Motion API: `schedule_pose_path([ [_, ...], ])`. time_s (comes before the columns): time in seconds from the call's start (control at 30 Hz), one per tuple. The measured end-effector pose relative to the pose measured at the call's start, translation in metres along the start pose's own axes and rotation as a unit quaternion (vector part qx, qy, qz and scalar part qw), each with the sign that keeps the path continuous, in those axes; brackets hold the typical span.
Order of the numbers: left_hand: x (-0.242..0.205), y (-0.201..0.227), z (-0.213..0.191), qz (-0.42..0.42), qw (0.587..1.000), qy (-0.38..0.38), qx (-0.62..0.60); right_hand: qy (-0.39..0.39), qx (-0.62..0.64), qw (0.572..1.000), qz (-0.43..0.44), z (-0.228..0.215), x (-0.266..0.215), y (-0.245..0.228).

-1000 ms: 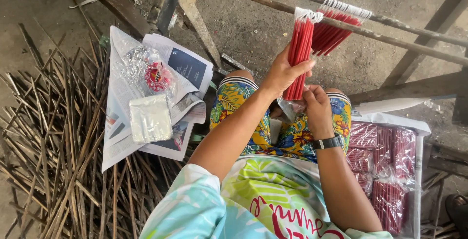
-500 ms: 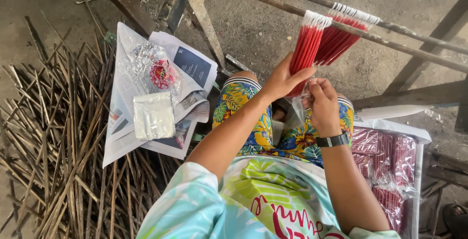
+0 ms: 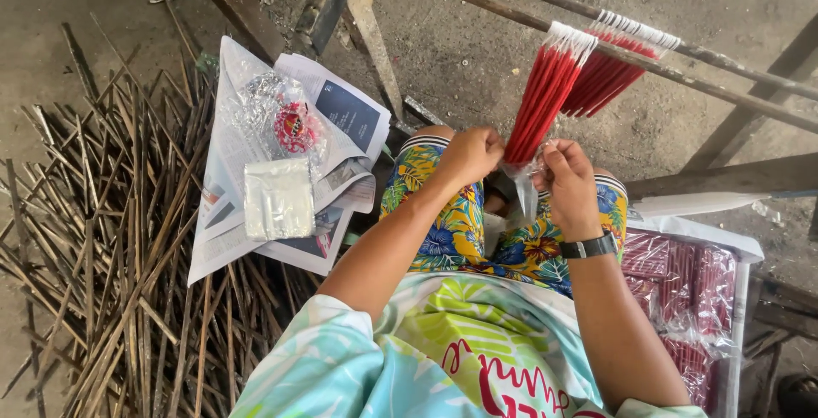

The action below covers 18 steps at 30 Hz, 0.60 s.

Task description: The person bundles red incense sticks by hand, slides them through a plastic sleeve, and places the bundles into a white container.

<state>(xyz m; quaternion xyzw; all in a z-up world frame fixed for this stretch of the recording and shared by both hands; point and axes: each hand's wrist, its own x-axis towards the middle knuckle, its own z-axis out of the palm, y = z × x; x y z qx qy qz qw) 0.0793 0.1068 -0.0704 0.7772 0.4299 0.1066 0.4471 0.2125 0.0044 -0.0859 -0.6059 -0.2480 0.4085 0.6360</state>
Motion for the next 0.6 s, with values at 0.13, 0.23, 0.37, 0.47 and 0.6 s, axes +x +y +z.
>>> schedule_pose_path([
  [0.13, -0.005, 0.010, -0.018, 0.017, 0.999, 0.023, 0.024, 0.002, -0.158, 0.986, -0.048, -0.012, 0.004, -0.004],
  [0.23, -0.011, 0.020, -0.031, 0.017, 0.999, -0.015, -0.023, -0.008, -0.290, 0.953, -0.084, -0.010, 0.005, -0.011],
  [0.37, -0.002, 0.006, -0.023, 0.003, 0.939, -0.090, -0.331, -0.026, -0.385, 0.901, -0.198, -0.003, 0.003, -0.021],
  [0.47, -0.002, 0.003, -0.021, 0.024, 0.928, -0.120, -0.351, -0.056, -0.381, 0.884, -0.266, 0.002, -0.008, -0.030],
  [0.6, 0.000, 0.000, -0.017, 0.054, 0.923, -0.135, -0.356, -0.060, -0.363, 0.860, -0.353, 0.010, -0.034, -0.058],
])
